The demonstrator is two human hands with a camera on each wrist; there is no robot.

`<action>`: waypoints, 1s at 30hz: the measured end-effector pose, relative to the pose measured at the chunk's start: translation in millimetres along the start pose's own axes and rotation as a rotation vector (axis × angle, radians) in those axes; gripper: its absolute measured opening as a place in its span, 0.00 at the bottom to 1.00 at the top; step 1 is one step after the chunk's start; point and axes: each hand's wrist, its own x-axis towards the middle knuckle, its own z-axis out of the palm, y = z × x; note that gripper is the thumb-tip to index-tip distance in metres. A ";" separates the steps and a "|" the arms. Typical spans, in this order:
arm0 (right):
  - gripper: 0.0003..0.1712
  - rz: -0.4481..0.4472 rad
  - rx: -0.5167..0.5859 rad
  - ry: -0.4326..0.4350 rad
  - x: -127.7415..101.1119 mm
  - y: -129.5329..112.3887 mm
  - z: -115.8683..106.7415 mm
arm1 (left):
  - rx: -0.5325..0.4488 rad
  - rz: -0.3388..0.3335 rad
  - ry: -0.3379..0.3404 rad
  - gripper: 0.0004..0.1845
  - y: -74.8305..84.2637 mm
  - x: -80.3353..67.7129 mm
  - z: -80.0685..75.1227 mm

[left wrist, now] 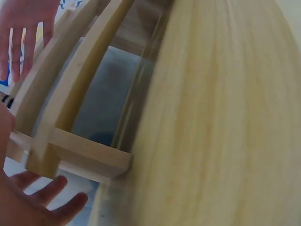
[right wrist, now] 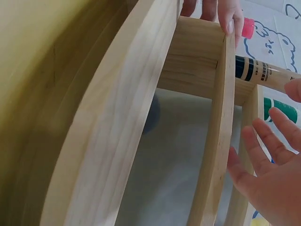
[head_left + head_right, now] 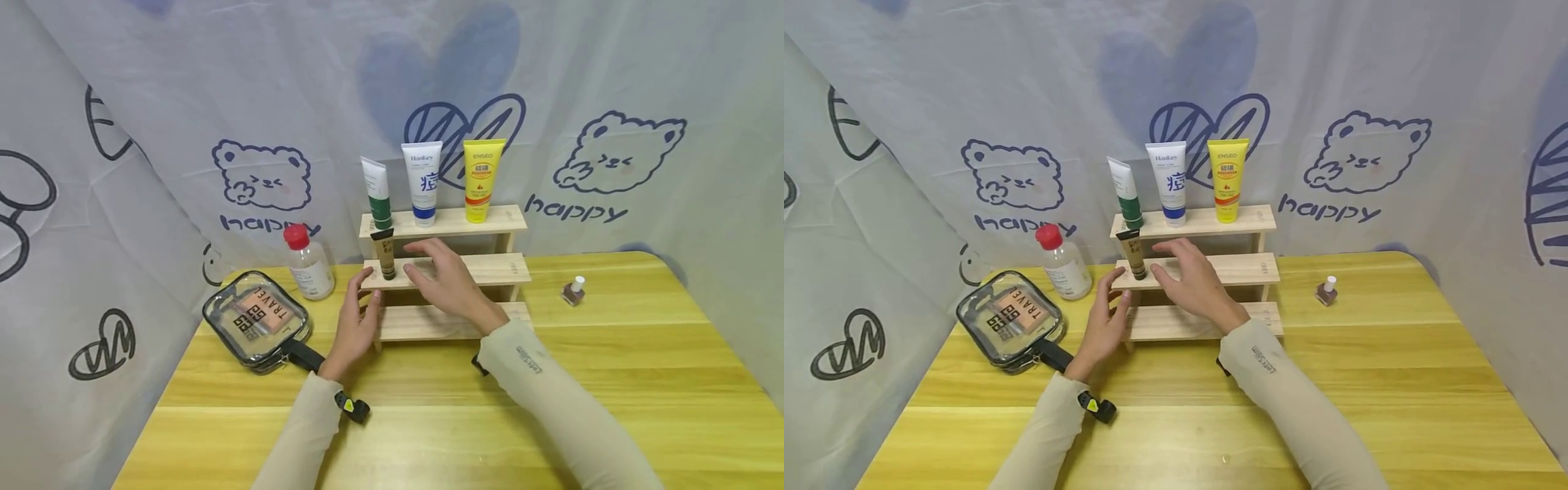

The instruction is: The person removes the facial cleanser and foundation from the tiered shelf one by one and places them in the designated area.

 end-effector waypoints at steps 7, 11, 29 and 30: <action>0.24 0.018 0.020 0.005 1.9 -6.1 5.4 | -0.109 0.006 0.029 0.25 -10.9 0.0 7.3; 0.24 0.023 0.029 0.000 4.9 -9.9 9.2 | -0.121 0.009 0.054 0.24 -13.6 -1.0 8.9; 0.26 0.127 0.399 -0.041 23.6 -13.2 19.0 | -0.173 -0.015 0.068 0.21 -11.8 -0.8 9.4; 0.27 0.122 0.405 -0.046 24.3 -12.2 20.0 | -0.172 -0.014 0.067 0.21 -11.7 -0.6 9.5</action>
